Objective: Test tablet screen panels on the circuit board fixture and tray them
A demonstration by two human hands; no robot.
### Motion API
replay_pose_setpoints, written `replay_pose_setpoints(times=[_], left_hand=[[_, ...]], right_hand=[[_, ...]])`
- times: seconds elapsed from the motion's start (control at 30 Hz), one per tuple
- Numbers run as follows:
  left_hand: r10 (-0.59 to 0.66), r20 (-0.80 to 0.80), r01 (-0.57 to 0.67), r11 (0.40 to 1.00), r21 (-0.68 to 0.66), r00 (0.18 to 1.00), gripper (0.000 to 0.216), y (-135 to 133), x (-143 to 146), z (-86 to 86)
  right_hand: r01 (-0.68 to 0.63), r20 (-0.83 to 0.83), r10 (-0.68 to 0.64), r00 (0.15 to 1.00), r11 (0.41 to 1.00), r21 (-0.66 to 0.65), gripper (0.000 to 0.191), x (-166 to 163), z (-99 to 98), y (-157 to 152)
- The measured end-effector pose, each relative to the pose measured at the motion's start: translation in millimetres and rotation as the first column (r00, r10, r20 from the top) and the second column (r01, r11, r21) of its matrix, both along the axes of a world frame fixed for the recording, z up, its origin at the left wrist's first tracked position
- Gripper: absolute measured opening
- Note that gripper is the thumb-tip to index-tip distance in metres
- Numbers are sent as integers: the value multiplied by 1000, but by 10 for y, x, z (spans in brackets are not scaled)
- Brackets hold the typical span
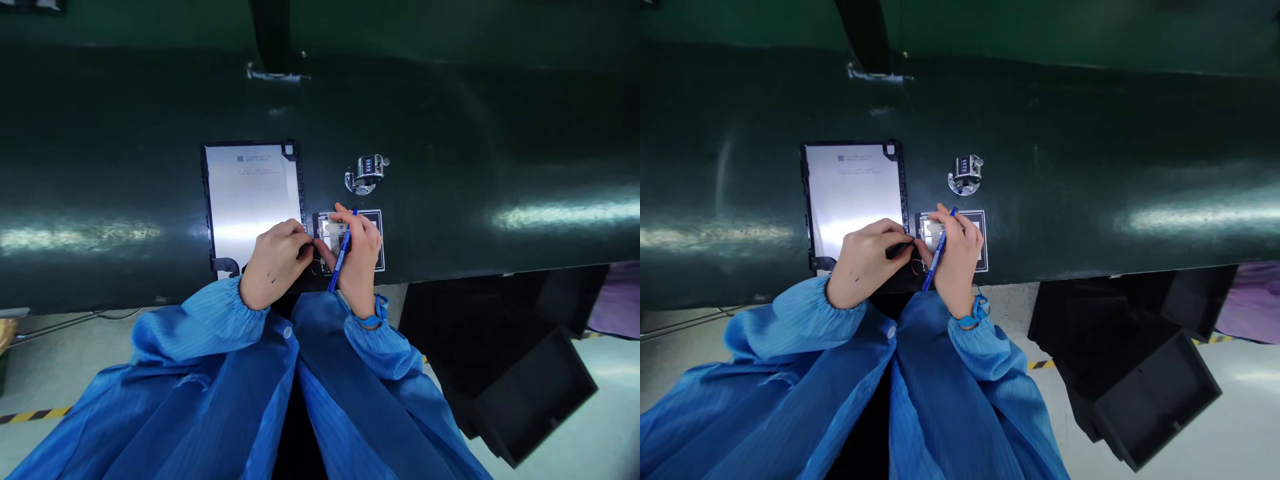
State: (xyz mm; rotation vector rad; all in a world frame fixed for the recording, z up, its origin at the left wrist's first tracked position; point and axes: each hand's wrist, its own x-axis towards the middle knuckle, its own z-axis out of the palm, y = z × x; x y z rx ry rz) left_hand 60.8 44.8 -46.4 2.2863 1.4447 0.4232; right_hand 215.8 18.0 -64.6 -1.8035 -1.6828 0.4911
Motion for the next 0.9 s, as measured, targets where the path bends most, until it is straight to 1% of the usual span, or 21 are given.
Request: replay_pose_setpoints(times=[0.07,0.13,0.2,0.23,0.3,0.33,0.4,0.43,0.5,0.57,0.63,0.7,0.73,0.77,0.8,0.83,0.87,0.9], left_hand=[[-15,1,15,999,-28,1000,14,23,-2,43],[-15,54,17,1000,-22,998,16,31,-72,131],[38,155,-39,999,3,987,33,10,-248,248],[88,212,-91,996,5,973,42,-14,-379,304],[215,338,-206,977,-63,916,55,-92,-702,384],[284,400,-249,959,-139,871,60,-143,-875,401],[432,497,-289,895,-340,752,66,-255,-1192,391],[508,513,-288,846,-448,692,67,-311,-1315,372],[630,506,-244,736,-632,589,64,-401,-1463,330],[705,491,-170,643,-747,512,60,-439,-1491,299],[753,480,-122,585,-802,450,55,-401,-1452,282],[796,461,-117,540,-833,392,45,-291,-1414,283],[811,448,-105,518,-849,377,40,-218,-1404,296],[817,435,-75,496,-865,379,39,-142,-1399,322],[809,433,-27,482,-876,398,41,-67,-1393,363],[785,449,29,485,-874,427,44,2,-1379,419],[746,488,83,509,-856,453,47,60,-1352,491],[698,544,126,556,-822,467,48,108,-1308,573]], right_hand=[[36,-32,-34,999,998,61,25,-30,-1,-29],[105,-144,-82,986,982,154,26,-25,14,-73],[168,-264,-106,959,960,224,24,6,38,-111],[174,-298,-100,949,957,233,22,27,50,-123],[116,-306,-49,951,972,206,17,61,68,-125],[60,-291,-6,957,983,176,15,70,73,-116],[-100,-229,123,966,989,109,16,66,77,-86],[-196,-176,208,962,977,82,21,55,76,-69],[-380,-37,381,924,924,36,32,25,74,-40],[-483,89,480,873,876,11,49,3,65,-25],[-511,146,504,851,859,10,60,0,44,-17],[-504,156,495,855,863,25,61,15,11,-5],[-495,151,485,861,869,30,59,26,-5,5],[-481,138,472,871,876,35,57,38,-15,18],[-463,115,457,882,885,38,54,51,-16,33],[-445,80,441,894,895,35,51,65,-5,51],[-418,29,418,908,908,31,46,81,23,70],[-387,-43,387,921,922,22,42,98,68,90]])
